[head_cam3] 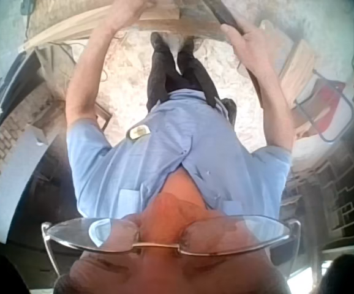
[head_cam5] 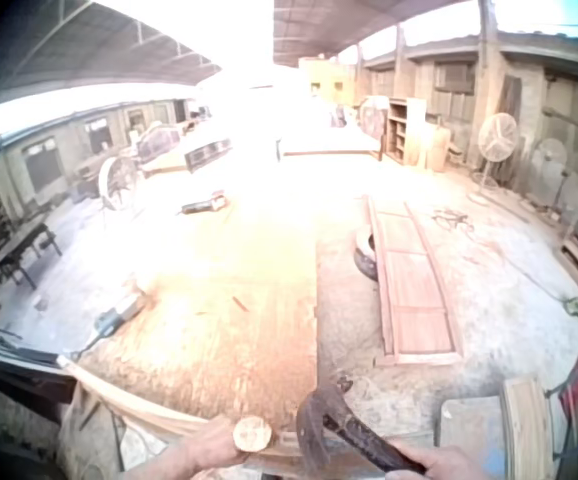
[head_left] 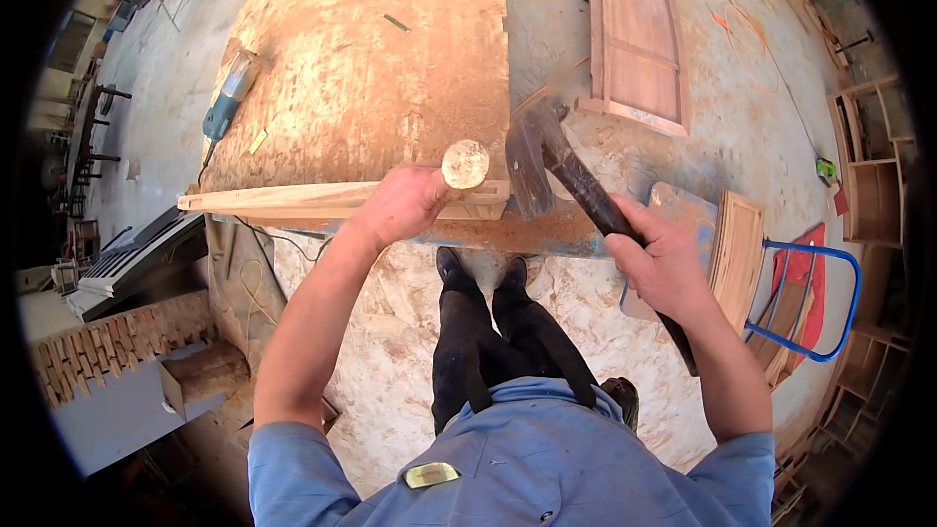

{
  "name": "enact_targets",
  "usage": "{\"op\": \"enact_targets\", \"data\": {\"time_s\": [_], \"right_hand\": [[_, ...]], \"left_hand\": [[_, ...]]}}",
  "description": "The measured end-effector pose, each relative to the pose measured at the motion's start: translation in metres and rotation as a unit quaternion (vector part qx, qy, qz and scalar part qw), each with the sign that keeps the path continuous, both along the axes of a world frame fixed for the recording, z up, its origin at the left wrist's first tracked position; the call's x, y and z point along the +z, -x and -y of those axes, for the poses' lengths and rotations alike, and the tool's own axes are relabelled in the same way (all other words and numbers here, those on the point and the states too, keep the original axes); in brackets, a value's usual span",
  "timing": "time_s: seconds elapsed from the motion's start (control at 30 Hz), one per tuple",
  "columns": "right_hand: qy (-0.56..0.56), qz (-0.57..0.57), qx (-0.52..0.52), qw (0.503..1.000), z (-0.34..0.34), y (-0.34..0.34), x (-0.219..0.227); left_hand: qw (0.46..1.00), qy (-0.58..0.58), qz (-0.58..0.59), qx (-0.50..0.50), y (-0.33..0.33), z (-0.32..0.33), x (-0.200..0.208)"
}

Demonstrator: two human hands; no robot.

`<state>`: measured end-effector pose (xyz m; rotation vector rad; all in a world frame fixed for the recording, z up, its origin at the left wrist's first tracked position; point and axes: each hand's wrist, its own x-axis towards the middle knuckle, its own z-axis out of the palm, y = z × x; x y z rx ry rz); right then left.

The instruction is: The person uses a handheld electric router to shape a wooden piece, then hammers a nail into it and chisels a recess. They place a metal hinge on the wood and hammer another nail to secure it. The work is performed on a workbench in a workshop.

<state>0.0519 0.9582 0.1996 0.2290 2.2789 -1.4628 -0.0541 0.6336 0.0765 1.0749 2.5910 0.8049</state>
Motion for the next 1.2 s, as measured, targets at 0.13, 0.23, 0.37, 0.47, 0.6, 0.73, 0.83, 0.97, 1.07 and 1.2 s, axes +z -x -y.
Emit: {"op": "enact_targets", "data": {"time_s": [0.13, 0.23, 0.37, 0.47, 0.6, 0.73, 0.83, 0.97, 1.07, 1.2], "right_hand": [[0.069, 0.136, -0.012, 0.988, 0.003, -0.014, -0.018], [0.126, 0.183, -0.009, 0.975, 0.015, -0.022, -0.031], [0.196, 0.243, -0.006, 0.950, 0.019, -0.029, -0.046], [0.219, 0.271, -0.015, 0.937, 0.022, -0.031, -0.054], [0.244, 0.288, -0.058, 0.924, 0.026, -0.031, -0.053], [0.245, 0.291, -0.060, 0.923, 0.028, -0.033, -0.055], [0.245, 0.291, -0.053, 0.923, 0.027, -0.034, -0.059], [0.242, 0.296, -0.059, 0.922, 0.027, -0.034, -0.061], [0.241, 0.298, -0.055, 0.922, 0.027, -0.035, -0.062], [0.239, 0.298, -0.050, 0.923, 0.026, -0.034, -0.063]], "left_hand": [[0.999, -0.004, 0.038, 0.012, 0.000, -0.004, 0.006], [1.000, -0.020, 0.015, -0.011, 0.008, 0.007, -0.014], [0.999, 0.003, 0.039, -0.016, 0.012, 0.010, -0.021], [0.997, 0.066, 0.040, -0.023, 0.011, 0.015, -0.026], [0.997, 0.052, 0.055, -0.030, 0.012, 0.008, -0.008], [0.998, 0.027, 0.042, -0.041, 0.009, 0.010, -0.001], [0.990, -0.115, 0.075, 0.040, 0.007, 0.015, -0.001], [0.915, -0.287, 0.186, 0.213, -0.001, 0.030, 0.001], [0.856, -0.361, 0.221, 0.295, -0.010, 0.043, -0.006], [0.857, -0.336, 0.207, 0.330, -0.028, 0.050, -0.017]]}}
